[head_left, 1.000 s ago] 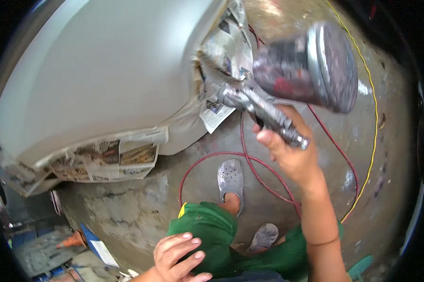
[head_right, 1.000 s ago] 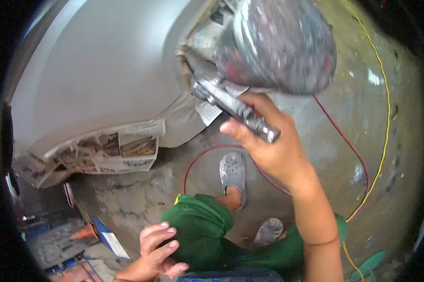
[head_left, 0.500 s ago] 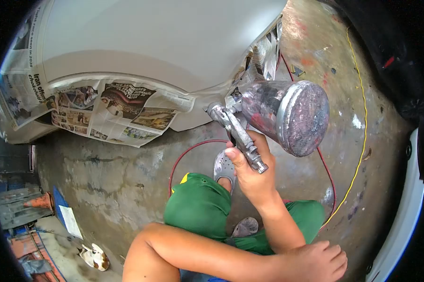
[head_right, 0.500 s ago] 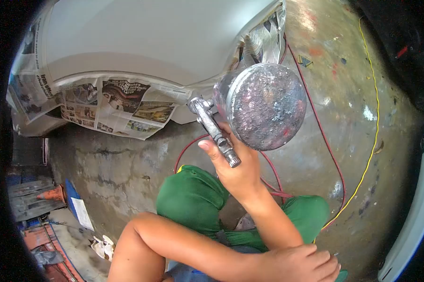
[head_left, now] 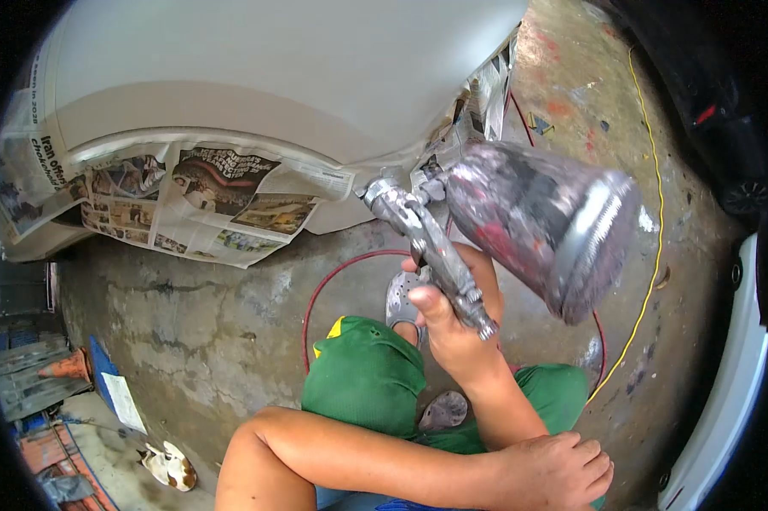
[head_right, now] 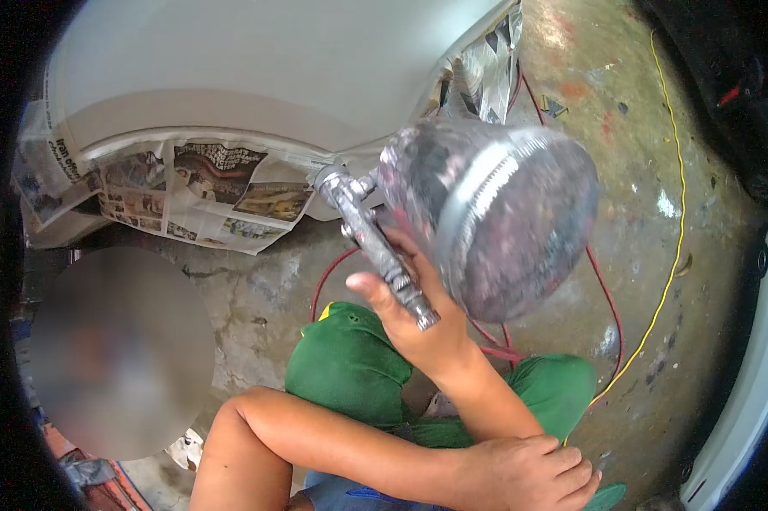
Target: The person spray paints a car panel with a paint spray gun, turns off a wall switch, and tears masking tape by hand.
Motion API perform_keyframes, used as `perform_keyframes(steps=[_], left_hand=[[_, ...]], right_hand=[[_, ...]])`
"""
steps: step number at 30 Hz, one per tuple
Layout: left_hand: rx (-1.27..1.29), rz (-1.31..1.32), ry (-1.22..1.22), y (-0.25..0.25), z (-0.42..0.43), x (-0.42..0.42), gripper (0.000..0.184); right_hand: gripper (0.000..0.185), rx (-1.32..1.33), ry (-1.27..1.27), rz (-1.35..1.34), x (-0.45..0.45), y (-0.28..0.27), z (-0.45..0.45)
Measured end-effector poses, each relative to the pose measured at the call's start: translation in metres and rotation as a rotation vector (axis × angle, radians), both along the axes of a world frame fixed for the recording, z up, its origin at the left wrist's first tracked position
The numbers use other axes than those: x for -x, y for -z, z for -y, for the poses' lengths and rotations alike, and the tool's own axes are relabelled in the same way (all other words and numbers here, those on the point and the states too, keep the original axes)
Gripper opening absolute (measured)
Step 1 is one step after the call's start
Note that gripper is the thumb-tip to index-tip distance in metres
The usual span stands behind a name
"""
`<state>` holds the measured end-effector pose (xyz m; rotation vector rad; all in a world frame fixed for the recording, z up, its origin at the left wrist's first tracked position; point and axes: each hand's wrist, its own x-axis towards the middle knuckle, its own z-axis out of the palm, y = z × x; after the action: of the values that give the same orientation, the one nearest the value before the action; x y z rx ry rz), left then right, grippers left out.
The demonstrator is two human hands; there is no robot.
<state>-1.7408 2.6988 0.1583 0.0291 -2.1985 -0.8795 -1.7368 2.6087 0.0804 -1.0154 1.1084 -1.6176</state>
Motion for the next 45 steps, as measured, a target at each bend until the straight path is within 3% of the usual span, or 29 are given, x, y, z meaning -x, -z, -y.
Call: perform_keyframes(steps=[5, 8, 14, 15, 19, 22, 23, 24, 25, 28, 31, 34, 36, 41, 42, 45], left_hand=[[0.019, -0.015, -0.002, -0.002, 0.000, 0.003, 0.032], [0.056, -0.012, -0.022, -0.001, -0.003, 0.006, 0.025], [0.084, -0.030, 0.032, 0.005, -0.002, 0.016, 0.016], [0.079, -0.039, 0.064, 0.009, -0.003, 0.019, 0.015], [0.011, -0.066, 0.359, 0.024, -0.003, 0.033, 0.018], [-0.112, 0.031, 0.582, 0.020, 0.003, 0.035, 0.025], [-0.110, 0.075, 0.712, 0.026, 0.002, 0.032, 0.028], [-0.113, 0.113, 0.838, 0.019, 0.003, 0.030, 0.032], [-0.259, 0.137, 0.898, 0.009, 0.005, 0.025, 0.023], [-0.342, 0.050, 0.776, -0.004, -0.025, 0.024, 0.033], [-0.464, 0.283, 0.759, -0.027, -0.056, 0.016, 0.032], [-0.425, 0.646, 0.670, -0.095, -0.049, -0.027, 0.026], [-0.446, 0.720, 0.584, -0.134, -0.034, -0.071, 0.018], [-0.411, 1.025, 0.043, -0.256, 0.066, -0.138, 0.031], [-0.365, 1.067, -0.081, -0.269, 0.084, -0.145, 0.030], [-0.314, 1.177, -0.278, -0.278, 0.117, -0.160, 0.023]], right_hand=[[0.056, 0.081, -0.020, -0.237, 0.009, 0.002, -0.004], [0.053, 0.134, 0.040, -0.243, 0.011, 0.001, 0.006], [0.050, -0.236, 0.037, 0.068, 0.017, -0.002, -0.009], [0.051, -0.234, 0.050, 0.025, 0.021, 0.002, -0.012], [0.049, -0.314, 0.061, -0.042, 0.056, -0.002, -0.013], [0.042, -0.236, 0.216, -0.412, 0.096, -0.006, 0.000], [0.038, -0.221, 0.239, -0.382, 0.111, -0.019, 0.001], [0.037, -0.366, 0.176, -0.426, 0.125, -0.026, -0.007], [0.036, -0.424, 0.146, -0.423, 0.139, -0.037, -0.015], [0.036, -0.410, 0.204, -0.588, 0.174, -0.074, -0.043], [0.039, -0.450, 0.185, -0.788, 0.193, -0.128, -0.084], [0.043, -0.496, -0.015, -0.969, 0.207, -0.185, -0.117], [0.045, -0.840, -0.269, -0.627, 0.211, -0.241, -0.140], [0.048, -0.668, -0.262, -0.982, 0.208, -0.370, -0.156], [0.049, -0.596, -0.261, -1.061, 0.216, -0.386, -0.154], [0.048, -0.635, -0.226, -0.956, 0.243, -0.435, -0.142]])
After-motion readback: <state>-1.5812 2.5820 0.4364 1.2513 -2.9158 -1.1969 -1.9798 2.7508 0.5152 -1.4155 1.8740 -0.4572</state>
